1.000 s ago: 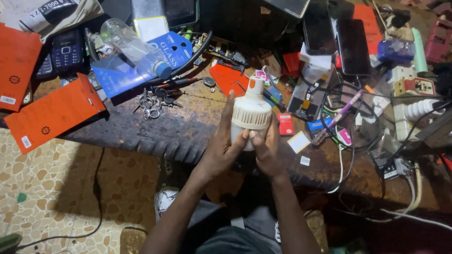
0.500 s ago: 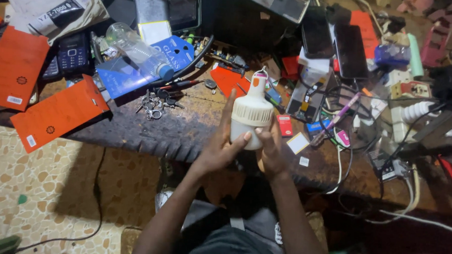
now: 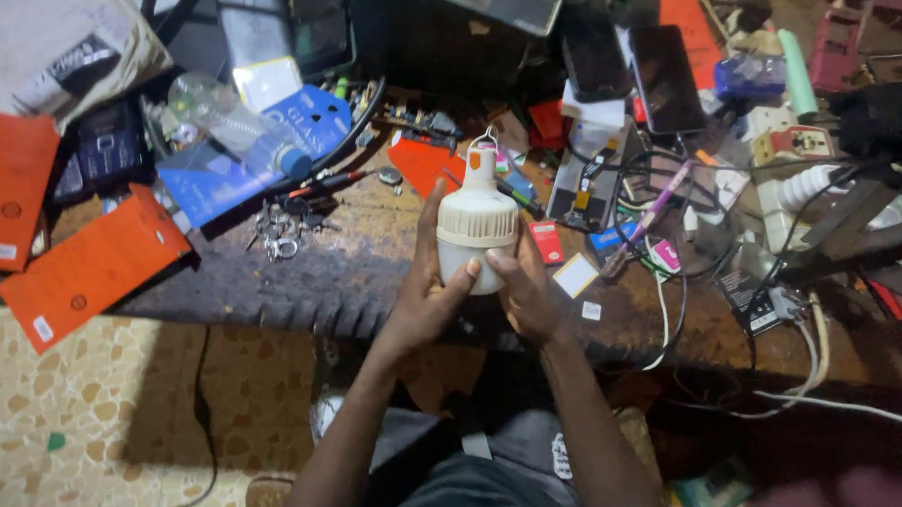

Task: The person disassembles a white plastic light fixture by unscrewing the base and prying open the housing. They use a green screwdriver to remove screws and a yellow screwdriver to pry the fixture apart, then reassemble it on a cluttered workbench.

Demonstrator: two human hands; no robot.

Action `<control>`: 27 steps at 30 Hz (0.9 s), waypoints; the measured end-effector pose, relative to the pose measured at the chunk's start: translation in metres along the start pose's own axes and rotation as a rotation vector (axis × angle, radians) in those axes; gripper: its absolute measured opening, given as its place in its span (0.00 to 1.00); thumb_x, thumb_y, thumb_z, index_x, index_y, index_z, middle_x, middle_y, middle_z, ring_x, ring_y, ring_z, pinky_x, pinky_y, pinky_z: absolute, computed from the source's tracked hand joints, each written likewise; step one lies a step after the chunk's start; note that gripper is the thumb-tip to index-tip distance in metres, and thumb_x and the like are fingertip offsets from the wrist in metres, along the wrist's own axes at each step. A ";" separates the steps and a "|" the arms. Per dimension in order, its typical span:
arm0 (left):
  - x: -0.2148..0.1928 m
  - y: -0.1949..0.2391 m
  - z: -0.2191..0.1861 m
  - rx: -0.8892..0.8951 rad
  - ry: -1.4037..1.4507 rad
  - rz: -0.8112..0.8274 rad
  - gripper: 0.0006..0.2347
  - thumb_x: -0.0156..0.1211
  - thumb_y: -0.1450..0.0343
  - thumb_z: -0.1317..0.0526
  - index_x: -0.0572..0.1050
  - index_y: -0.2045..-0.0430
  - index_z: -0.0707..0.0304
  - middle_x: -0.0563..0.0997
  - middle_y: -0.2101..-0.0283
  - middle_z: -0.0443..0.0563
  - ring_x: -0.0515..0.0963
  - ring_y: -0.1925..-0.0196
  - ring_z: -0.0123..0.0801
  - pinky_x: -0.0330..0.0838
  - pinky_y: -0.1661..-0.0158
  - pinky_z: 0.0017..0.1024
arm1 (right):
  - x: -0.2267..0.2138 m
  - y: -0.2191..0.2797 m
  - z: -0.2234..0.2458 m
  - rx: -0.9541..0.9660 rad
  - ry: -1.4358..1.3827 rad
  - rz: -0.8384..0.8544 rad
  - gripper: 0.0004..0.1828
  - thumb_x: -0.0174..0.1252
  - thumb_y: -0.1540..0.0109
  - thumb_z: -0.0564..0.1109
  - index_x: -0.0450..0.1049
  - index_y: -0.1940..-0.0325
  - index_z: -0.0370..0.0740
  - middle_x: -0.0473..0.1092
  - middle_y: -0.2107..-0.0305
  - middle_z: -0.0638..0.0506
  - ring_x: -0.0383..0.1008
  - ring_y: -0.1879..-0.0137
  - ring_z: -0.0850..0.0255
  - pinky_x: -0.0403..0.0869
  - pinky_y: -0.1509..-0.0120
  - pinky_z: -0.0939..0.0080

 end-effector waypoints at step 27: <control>0.008 0.000 -0.022 -0.060 -0.141 -0.086 0.34 0.48 0.19 0.49 0.42 0.19 0.56 0.64 0.27 0.82 0.59 0.24 0.72 0.52 0.29 0.65 | 0.014 0.000 0.028 0.212 0.762 -0.043 0.45 0.56 0.41 0.72 0.60 0.24 0.56 0.74 0.39 0.43 0.76 0.33 0.46 0.67 0.25 0.42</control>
Point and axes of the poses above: each hand's wrist, its own y-axis away from the middle knuckle, its own x-axis out of the palm, z = x × y, the point moved 1 cm from there along -y, towards the middle knuckle
